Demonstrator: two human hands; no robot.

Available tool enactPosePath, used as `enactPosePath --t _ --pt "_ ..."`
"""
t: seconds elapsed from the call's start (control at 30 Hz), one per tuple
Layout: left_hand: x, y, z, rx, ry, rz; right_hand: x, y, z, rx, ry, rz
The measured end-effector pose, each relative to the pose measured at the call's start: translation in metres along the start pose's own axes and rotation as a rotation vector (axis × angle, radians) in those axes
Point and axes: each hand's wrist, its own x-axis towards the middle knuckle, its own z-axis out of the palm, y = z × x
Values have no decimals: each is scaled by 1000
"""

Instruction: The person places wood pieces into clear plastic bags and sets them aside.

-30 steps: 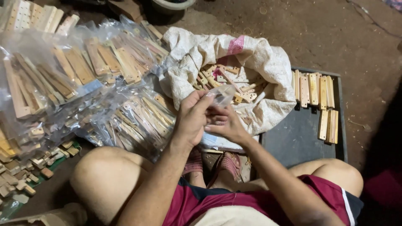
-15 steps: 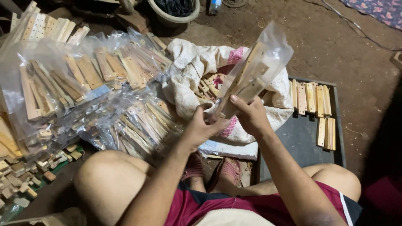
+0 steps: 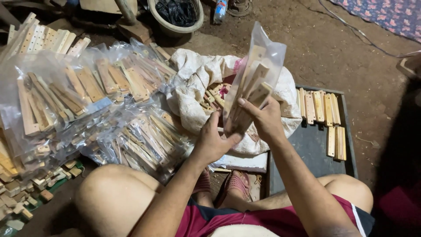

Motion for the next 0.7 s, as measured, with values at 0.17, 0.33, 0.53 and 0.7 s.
enactPosePath --t 0.17,0.33,0.53,0.7 --pt "0 -13 3 133 85 17 -6 2 11 44 96 -19" --pt "3 -11 -3 40 49 21 -2 -7 2 64 95 -71" --pt "2 -27 -2 -69 -128 -168 -2 -20 5 44 66 -200" --pt "5 -32 4 -147 -111 -149 3 -18 -11 36 80 -261"
